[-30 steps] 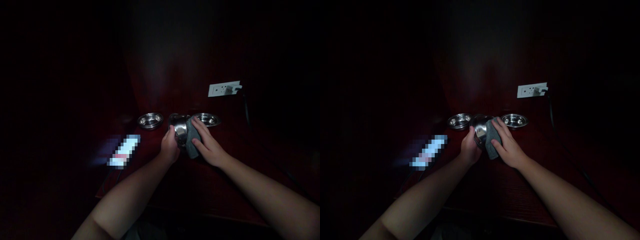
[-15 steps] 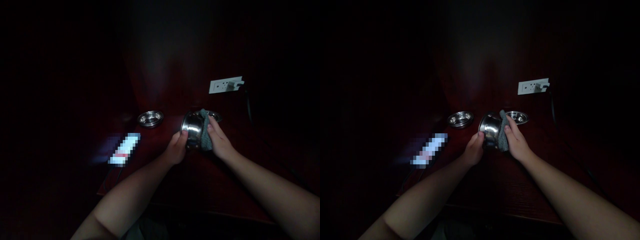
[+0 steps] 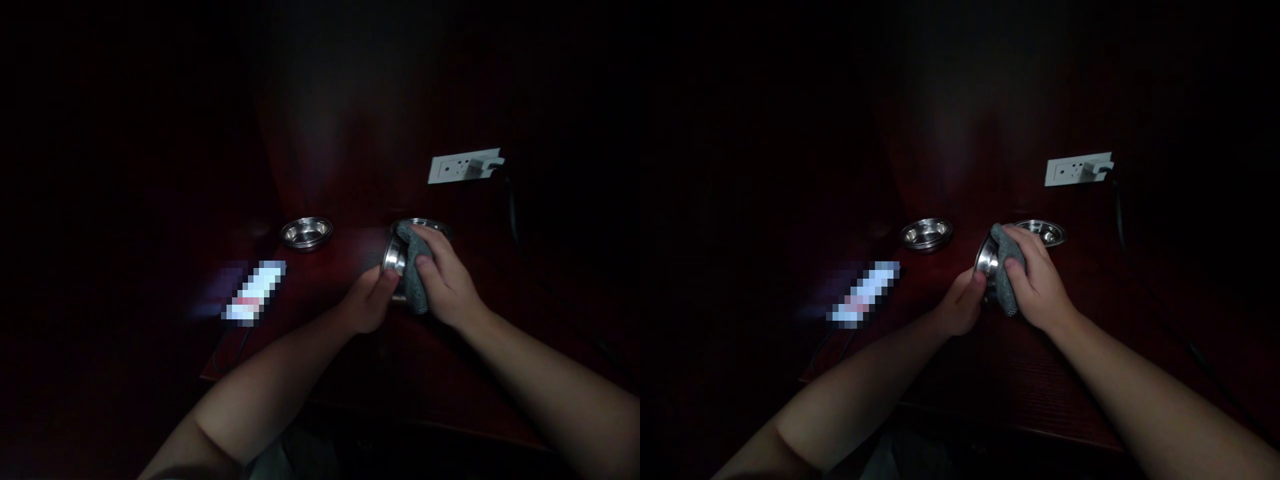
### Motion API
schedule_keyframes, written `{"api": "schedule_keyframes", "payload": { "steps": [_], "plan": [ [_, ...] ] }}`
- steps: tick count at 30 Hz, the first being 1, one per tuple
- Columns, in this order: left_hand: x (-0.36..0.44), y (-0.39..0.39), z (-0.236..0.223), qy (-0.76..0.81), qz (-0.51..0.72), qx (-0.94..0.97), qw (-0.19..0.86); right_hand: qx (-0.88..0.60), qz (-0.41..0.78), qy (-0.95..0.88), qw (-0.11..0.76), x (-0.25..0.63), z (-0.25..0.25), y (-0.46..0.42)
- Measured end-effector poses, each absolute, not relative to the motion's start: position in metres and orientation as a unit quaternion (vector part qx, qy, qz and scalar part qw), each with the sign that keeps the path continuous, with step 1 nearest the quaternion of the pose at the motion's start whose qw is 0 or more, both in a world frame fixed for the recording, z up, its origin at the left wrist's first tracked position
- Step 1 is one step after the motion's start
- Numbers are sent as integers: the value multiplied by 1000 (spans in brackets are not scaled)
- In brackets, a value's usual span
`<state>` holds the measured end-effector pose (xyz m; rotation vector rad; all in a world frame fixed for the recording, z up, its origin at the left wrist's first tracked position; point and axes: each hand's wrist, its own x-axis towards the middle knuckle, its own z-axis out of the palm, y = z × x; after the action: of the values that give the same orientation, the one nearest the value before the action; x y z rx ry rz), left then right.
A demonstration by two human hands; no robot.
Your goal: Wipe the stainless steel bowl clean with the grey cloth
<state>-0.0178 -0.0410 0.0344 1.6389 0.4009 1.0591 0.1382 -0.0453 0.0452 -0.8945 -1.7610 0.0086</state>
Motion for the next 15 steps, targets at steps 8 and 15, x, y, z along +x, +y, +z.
{"api": "schedule_keyframes", "payload": {
  "steps": [8,15],
  "plan": [
    [-16,-37,32,129,469,709,510,-386,-94,-782,480,130,50,-50],
    [-10,-41,34,169,532,605,568,-361,-154,-809,437,126,47,-49]
  ]
}}
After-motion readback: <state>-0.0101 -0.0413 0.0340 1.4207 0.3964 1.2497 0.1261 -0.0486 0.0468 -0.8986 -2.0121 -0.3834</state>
